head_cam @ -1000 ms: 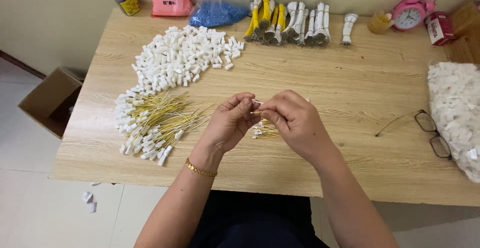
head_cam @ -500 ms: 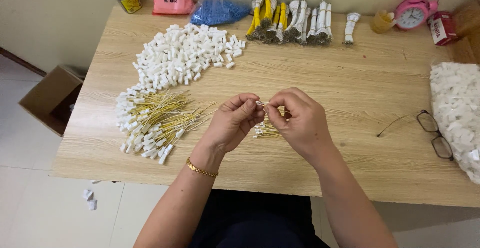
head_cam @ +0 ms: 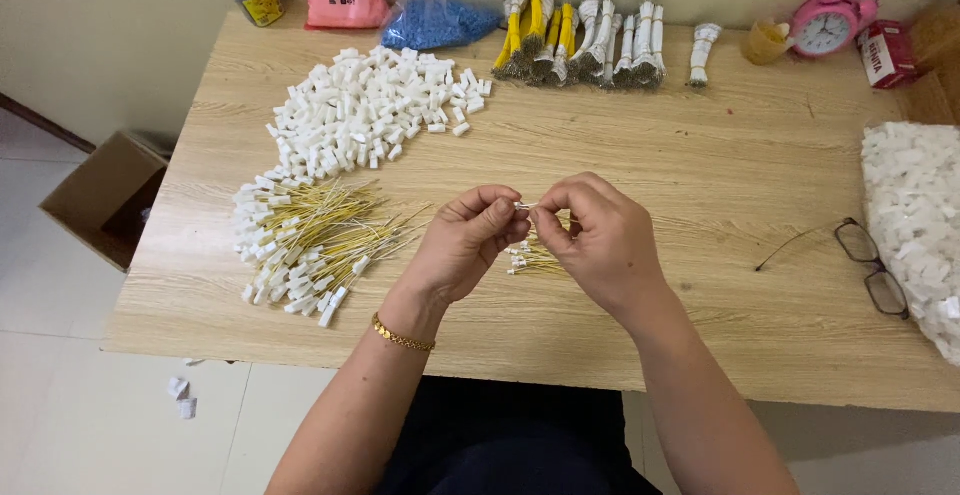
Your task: Manually assembling swabs by attaching white foam tips to thin sticks
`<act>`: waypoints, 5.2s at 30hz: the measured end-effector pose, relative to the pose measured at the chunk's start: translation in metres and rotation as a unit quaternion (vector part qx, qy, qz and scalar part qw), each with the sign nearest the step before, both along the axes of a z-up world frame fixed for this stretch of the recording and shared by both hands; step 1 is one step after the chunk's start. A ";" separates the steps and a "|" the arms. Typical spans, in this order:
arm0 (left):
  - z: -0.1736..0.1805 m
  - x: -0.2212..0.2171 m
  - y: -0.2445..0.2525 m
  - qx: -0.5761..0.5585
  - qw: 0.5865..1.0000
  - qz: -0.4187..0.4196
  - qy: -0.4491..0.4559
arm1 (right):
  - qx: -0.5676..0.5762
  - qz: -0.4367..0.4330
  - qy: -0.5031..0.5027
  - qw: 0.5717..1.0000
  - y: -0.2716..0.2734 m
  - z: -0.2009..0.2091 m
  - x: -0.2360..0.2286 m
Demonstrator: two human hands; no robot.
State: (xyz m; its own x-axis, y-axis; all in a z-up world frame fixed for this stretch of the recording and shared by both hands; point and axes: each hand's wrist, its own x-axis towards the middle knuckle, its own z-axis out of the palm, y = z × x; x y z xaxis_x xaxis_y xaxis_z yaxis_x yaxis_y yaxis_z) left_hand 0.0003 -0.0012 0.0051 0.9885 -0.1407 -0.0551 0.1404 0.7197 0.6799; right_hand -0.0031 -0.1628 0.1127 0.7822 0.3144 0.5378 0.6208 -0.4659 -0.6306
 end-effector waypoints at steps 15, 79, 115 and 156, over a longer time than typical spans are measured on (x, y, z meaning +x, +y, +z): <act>-0.014 0.005 -0.008 0.048 0.999 0.022 0.002 | -0.054 0.012 -0.056 0.997 -0.004 -0.009 0.008; 0.006 -0.048 0.172 0.847 0.504 0.160 0.055 | -0.248 -0.113 0.204 0.940 -0.001 -0.122 0.073; -0.064 -0.105 0.248 0.654 0.658 0.349 0.130 | -0.401 0.273 -0.071 0.872 0.271 -0.232 0.071; -0.054 -0.106 0.170 0.498 0.751 0.414 0.130 | -0.133 0.170 0.255 0.942 0.172 0.010 0.068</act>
